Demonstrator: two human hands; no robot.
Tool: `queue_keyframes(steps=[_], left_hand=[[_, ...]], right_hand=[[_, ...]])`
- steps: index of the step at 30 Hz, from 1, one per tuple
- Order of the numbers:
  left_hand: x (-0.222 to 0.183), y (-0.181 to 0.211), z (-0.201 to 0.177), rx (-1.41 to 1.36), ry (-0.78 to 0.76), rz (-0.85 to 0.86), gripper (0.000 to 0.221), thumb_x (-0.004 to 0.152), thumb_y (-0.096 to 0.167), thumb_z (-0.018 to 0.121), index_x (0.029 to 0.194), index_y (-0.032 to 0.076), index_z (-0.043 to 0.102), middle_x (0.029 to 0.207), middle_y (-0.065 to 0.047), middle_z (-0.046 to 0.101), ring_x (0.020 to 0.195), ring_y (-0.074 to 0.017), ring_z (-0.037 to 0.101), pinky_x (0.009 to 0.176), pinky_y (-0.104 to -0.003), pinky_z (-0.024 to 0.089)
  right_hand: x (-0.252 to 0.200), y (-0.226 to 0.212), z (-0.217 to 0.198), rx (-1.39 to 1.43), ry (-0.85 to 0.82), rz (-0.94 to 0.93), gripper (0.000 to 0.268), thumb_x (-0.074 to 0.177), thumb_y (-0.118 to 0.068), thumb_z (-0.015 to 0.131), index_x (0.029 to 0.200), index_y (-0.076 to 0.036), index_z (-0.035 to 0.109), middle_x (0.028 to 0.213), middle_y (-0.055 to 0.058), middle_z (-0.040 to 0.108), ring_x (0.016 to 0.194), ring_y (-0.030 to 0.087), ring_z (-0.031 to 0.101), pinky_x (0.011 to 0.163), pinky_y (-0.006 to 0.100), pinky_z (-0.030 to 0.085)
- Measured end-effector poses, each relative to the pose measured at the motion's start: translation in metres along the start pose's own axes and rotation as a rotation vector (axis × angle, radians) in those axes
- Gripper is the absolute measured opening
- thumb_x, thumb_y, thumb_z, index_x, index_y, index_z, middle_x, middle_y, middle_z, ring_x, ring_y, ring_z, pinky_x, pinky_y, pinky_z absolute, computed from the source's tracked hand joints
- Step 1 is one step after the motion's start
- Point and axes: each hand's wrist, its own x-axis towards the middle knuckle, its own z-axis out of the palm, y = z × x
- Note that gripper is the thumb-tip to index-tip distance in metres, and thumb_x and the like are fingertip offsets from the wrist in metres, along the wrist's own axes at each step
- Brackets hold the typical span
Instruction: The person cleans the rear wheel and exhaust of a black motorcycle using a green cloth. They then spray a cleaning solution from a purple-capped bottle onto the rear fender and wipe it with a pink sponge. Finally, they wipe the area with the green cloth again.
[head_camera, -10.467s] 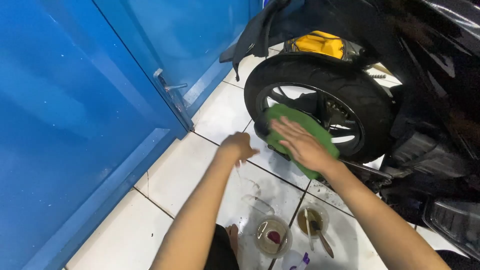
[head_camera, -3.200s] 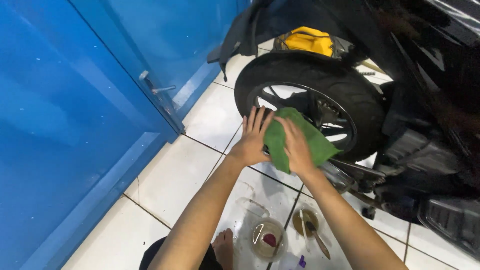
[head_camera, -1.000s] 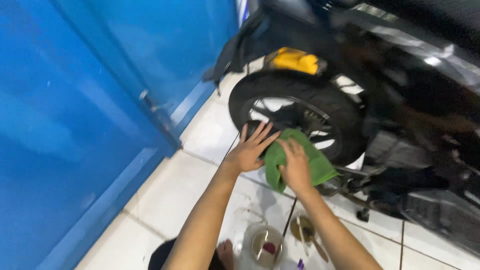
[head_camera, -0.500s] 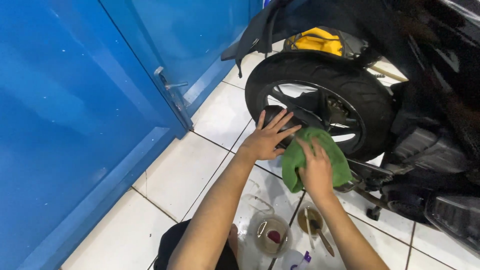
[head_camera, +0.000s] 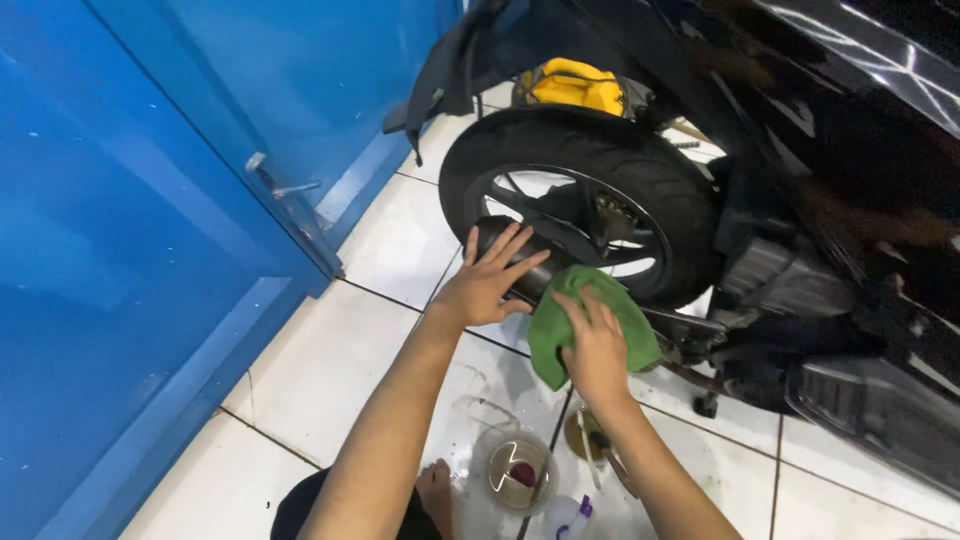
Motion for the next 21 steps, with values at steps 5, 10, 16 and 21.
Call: queue_keyframes(steps=[5, 10, 16, 21], left_hand=[[-0.004, 0.005, -0.01, -0.024, -0.015, 0.006, 0.08, 0.096, 0.052, 0.06, 0.164, 0.038, 0.018, 0.175, 0.001, -0.004, 0.159, -0.02, -0.012, 0.123, -0.064, -0.014], [-0.006, 0.015, -0.018, -0.002, -0.052, -0.036, 0.078, 0.098, 0.038, 0.061, 0.163, 0.036, 0.02, 0.174, 0.001, -0.002, 0.159, -0.019, -0.01, 0.125, -0.063, -0.008], [-0.006, 0.014, -0.016, -0.052, -0.025, -0.035, 0.077, 0.096, 0.053, 0.057, 0.163, 0.039, 0.021, 0.175, 0.001, 0.002, 0.16, -0.0197, -0.009, 0.123, -0.061, -0.013], [-0.008, 0.014, -0.019, -0.042, -0.061, -0.059, 0.075, 0.097, 0.049, 0.057, 0.163, 0.037, 0.022, 0.175, 0.002, -0.001, 0.159, -0.018, -0.012, 0.125, -0.059, -0.013]], right_hand=[[-0.014, 0.006, 0.015, 0.081, 0.105, 0.086, 0.09, 0.071, 0.013, 0.074, 0.149, -0.025, 0.053, 0.132, 0.022, 0.061, 0.13, 0.035, 0.056, 0.113, 0.049, 0.042], [0.045, -0.007, 0.031, -0.01, 0.17, -0.022, 0.082, 0.062, -0.002, 0.085, 0.137, -0.021, 0.058, 0.128, 0.016, 0.052, 0.119, 0.036, 0.054, 0.1, 0.048, 0.047], [-0.016, 0.024, 0.017, 0.072, 0.084, 0.121, 0.092, 0.063, 0.002, 0.084, 0.144, -0.024, 0.052, 0.129, 0.018, 0.051, 0.123, 0.04, 0.051, 0.106, 0.048, 0.045], [0.01, -0.005, 0.004, 0.085, 0.171, 0.113, 0.081, 0.067, 0.006, 0.078, 0.141, -0.019, 0.055, 0.124, 0.02, 0.053, 0.12, 0.039, 0.053, 0.105, 0.048, 0.046]])
